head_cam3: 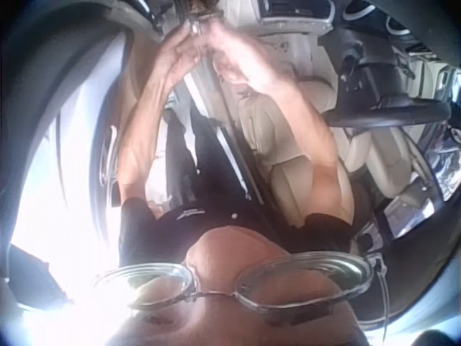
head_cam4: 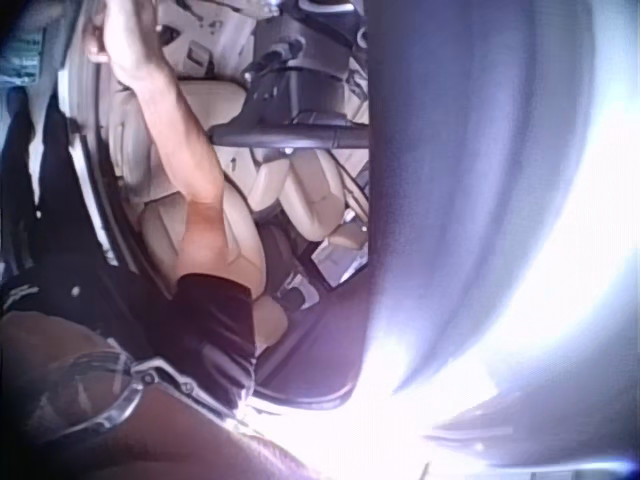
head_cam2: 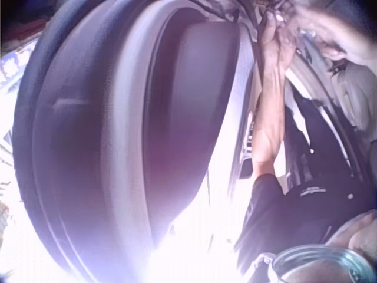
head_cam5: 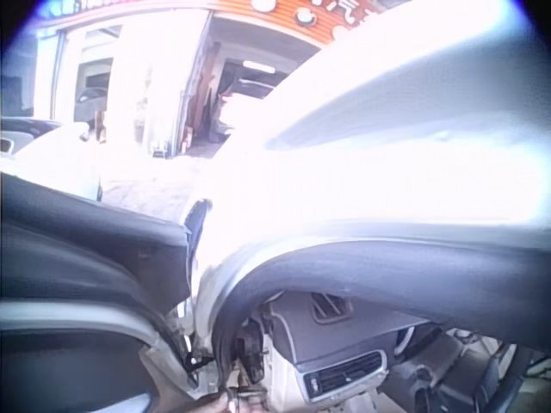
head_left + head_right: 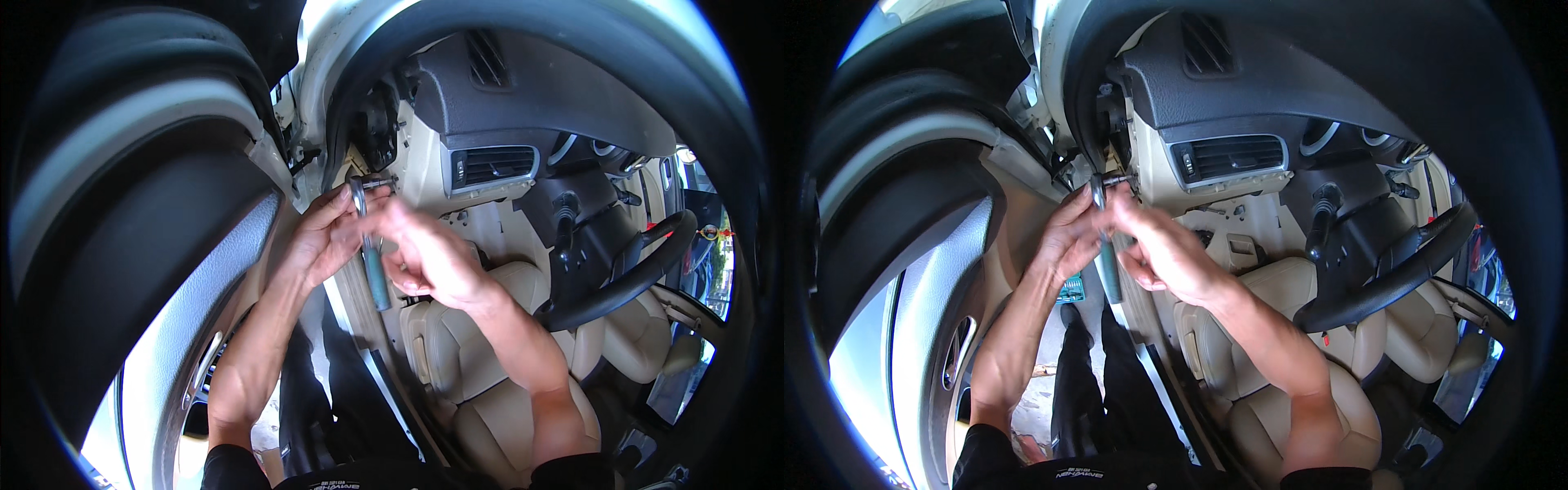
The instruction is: The person removes screws from the steering column cover and dashboard trim using a screwdriver, then detaches the trim panel to expose internal components. The person handles the steering wheel, dashboard trim, and various fasteners during the process.
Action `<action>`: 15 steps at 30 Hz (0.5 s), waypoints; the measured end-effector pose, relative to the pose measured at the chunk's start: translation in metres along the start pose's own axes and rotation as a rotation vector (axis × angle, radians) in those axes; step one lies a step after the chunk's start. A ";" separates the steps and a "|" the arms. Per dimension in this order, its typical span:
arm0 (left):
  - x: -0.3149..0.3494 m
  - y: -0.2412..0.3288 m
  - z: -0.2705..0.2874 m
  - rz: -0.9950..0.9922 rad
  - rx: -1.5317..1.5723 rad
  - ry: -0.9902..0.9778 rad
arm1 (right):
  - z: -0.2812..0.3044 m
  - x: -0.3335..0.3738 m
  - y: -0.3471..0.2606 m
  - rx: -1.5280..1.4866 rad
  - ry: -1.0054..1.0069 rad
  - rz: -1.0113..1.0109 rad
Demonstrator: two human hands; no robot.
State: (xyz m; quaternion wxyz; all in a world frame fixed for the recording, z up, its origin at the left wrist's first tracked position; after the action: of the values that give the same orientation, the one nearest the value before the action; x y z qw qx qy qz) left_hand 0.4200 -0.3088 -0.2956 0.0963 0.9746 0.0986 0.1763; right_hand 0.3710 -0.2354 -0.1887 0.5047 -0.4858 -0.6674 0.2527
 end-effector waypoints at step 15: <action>-0.005 0.005 -0.003 -0.070 -0.127 -0.072 | 0.004 -0.005 -0.002 -0.176 0.084 0.057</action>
State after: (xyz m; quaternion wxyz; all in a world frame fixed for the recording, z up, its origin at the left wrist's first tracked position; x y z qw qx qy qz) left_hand 0.4156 -0.3140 -0.2937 0.1676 0.9682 0.1178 0.1436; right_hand 0.3664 -0.2404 -0.1910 0.4802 -0.5572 -0.6512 0.1870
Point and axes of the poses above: each hand's wrist, its own x-axis away from the middle knuckle, its own z-axis out of the back of the hand, y = z × x, the point moved 9 cm from there along -x, towards the middle knuckle, and after that the axes turned 2 degrees about z, right-handed, at the moved point
